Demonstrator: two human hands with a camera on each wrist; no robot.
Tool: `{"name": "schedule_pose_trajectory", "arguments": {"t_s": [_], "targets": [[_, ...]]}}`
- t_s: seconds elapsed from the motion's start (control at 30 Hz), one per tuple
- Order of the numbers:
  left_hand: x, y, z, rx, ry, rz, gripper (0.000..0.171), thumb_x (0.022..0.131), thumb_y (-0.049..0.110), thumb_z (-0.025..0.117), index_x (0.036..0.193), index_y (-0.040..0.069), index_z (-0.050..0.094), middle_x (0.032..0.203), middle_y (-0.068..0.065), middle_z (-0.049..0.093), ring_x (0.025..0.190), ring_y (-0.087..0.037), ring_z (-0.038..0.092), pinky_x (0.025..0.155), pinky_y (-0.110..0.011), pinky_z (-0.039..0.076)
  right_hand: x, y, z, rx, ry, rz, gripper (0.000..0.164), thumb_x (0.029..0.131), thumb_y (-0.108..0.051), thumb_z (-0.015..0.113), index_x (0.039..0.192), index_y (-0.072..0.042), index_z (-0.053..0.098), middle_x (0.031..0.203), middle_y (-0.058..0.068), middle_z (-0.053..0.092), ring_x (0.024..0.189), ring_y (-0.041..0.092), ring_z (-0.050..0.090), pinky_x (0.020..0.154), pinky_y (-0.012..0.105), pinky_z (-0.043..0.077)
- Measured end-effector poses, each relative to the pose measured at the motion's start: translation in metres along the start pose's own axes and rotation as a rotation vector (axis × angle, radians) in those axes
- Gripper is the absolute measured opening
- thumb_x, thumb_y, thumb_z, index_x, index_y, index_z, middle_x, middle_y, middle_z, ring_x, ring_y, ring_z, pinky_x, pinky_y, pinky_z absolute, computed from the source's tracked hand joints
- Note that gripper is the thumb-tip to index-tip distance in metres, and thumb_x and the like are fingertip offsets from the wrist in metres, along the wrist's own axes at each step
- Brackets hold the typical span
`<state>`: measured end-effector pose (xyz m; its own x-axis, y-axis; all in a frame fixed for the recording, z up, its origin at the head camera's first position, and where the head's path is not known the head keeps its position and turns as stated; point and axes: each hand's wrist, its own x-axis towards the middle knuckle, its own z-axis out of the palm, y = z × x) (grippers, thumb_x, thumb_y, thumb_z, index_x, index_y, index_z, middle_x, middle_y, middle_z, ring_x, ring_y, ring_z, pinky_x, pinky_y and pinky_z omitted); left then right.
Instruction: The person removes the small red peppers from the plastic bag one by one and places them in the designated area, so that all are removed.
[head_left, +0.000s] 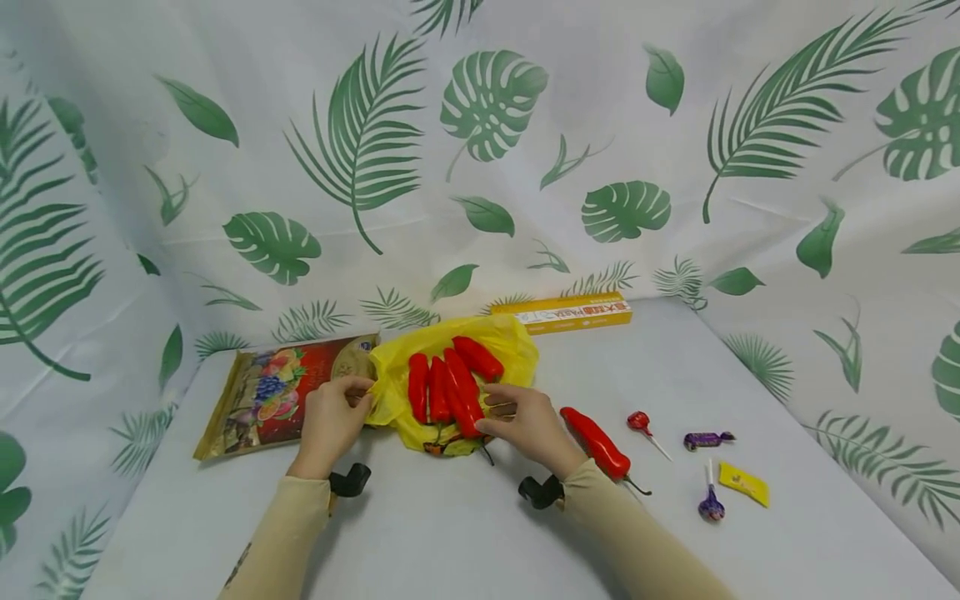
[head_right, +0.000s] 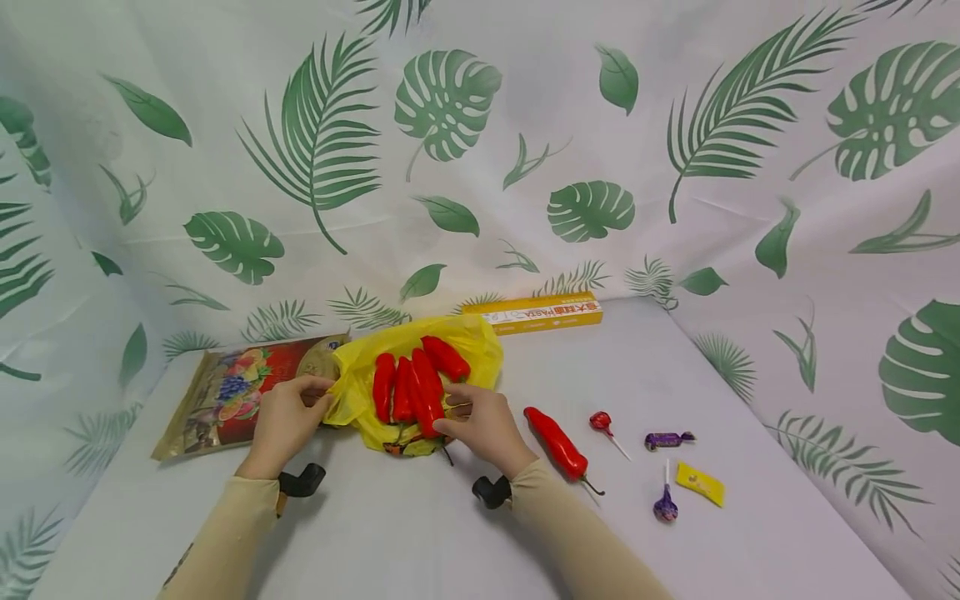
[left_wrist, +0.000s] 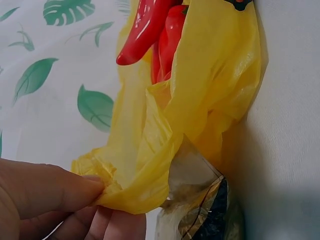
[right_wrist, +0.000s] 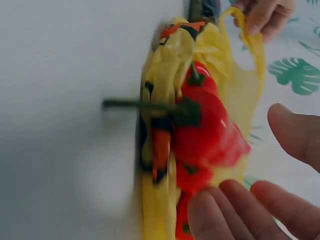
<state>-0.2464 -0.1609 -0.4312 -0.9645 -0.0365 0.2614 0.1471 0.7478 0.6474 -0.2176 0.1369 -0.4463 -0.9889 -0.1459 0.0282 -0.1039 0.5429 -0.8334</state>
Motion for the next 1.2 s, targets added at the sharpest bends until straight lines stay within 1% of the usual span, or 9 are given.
{"name": "schedule_pose_trajectory", "arguments": {"t_s": [0.1,0.23,0.3,0.43,0.57,0.73,0.93,1.1,1.2], "targets": [[0.0,0.002,0.003,-0.014,-0.005,0.001,0.015,0.092,0.01,0.074,0.106,0.005,0.08,0.091,-0.012,0.079,0.078,-0.022,0.071,0.069,-0.034,0.06,0.011,-0.002,0.011,-0.005,0.008,0.04,0.061,0.087,-0.026,0.085,0.142,-0.01,0.063,0.134,0.008,0.071,0.113,0.027,0.072,0.095,0.042,0.062],[0.001,0.004,0.004,-0.028,-0.012,0.0,0.016,0.092,0.009,0.074,0.106,0.004,0.08,0.092,-0.013,0.079,0.079,-0.022,0.071,0.069,-0.035,0.059,0.02,-0.004,0.02,0.002,0.022,0.092,0.068,0.086,-0.025,0.086,0.147,-0.011,0.059,0.14,0.009,0.065,0.113,0.028,0.068,0.089,0.04,0.064],[0.001,0.005,0.004,-0.034,-0.013,0.002,0.016,0.092,0.009,0.074,0.106,0.004,0.08,0.092,-0.012,0.079,0.079,-0.022,0.071,0.07,-0.034,0.059,0.022,-0.005,0.022,-0.011,0.034,0.109,0.071,0.085,-0.025,0.087,0.148,-0.011,0.057,0.141,0.01,0.063,0.114,0.028,0.066,0.087,0.039,0.064],[0.002,0.006,0.005,-0.043,-0.022,0.006,0.017,0.092,0.009,0.073,0.108,0.004,0.079,0.092,-0.013,0.078,0.08,-0.023,0.07,0.069,-0.033,0.058,0.024,-0.008,0.024,-0.033,0.047,0.118,0.073,0.084,-0.022,0.088,0.148,-0.011,0.056,0.14,0.012,0.061,0.114,0.028,0.064,0.087,0.04,0.064],[0.002,0.006,0.004,-0.048,-0.041,-0.005,0.017,0.094,0.01,0.073,0.109,0.004,0.079,0.093,-0.013,0.078,0.08,-0.022,0.07,0.066,-0.03,0.057,0.025,-0.009,0.025,-0.022,0.05,0.128,0.071,0.084,-0.02,0.087,0.148,-0.012,0.057,0.138,0.011,0.062,0.114,0.028,0.064,0.086,0.04,0.064],[0.003,0.006,0.003,-0.051,-0.05,-0.013,0.018,0.094,0.01,0.072,0.11,0.004,0.078,0.093,-0.013,0.078,0.08,-0.022,0.069,0.066,-0.03,0.057,0.022,-0.009,0.022,0.003,0.043,0.147,0.066,0.086,-0.021,0.086,0.146,-0.016,0.059,0.14,0.007,0.063,0.115,0.027,0.064,0.085,0.038,0.064],[0.003,0.004,0.003,-0.044,-0.055,-0.019,0.018,0.095,0.011,0.072,0.11,0.004,0.078,0.095,-0.013,0.078,0.082,-0.023,0.07,0.068,-0.032,0.059,0.014,-0.01,0.018,0.009,0.023,0.116,0.063,0.086,-0.021,0.085,0.144,-0.016,0.062,0.138,0.007,0.064,0.112,0.026,0.066,0.083,0.036,0.064],[0.001,0.002,0.0,-0.032,-0.046,-0.029,0.019,0.094,0.012,0.072,0.11,0.005,0.078,0.096,-0.014,0.078,0.083,-0.025,0.071,0.071,-0.035,0.06,0.001,-0.01,0.012,0.006,0.0,0.082,0.061,0.084,-0.02,0.086,0.141,-0.014,0.064,0.132,0.009,0.067,0.108,0.025,0.068,0.08,0.035,0.064],[0.0,0.0,-0.002,-0.028,-0.044,-0.034,0.019,0.095,0.012,0.072,0.111,0.004,0.078,0.097,-0.014,0.078,0.084,-0.025,0.072,0.072,-0.037,0.061,-0.011,-0.006,0.006,-0.024,0.002,0.079,0.061,0.083,-0.019,0.087,0.14,-0.016,0.066,0.129,0.008,0.067,0.106,0.023,0.069,0.078,0.035,0.064]]}}
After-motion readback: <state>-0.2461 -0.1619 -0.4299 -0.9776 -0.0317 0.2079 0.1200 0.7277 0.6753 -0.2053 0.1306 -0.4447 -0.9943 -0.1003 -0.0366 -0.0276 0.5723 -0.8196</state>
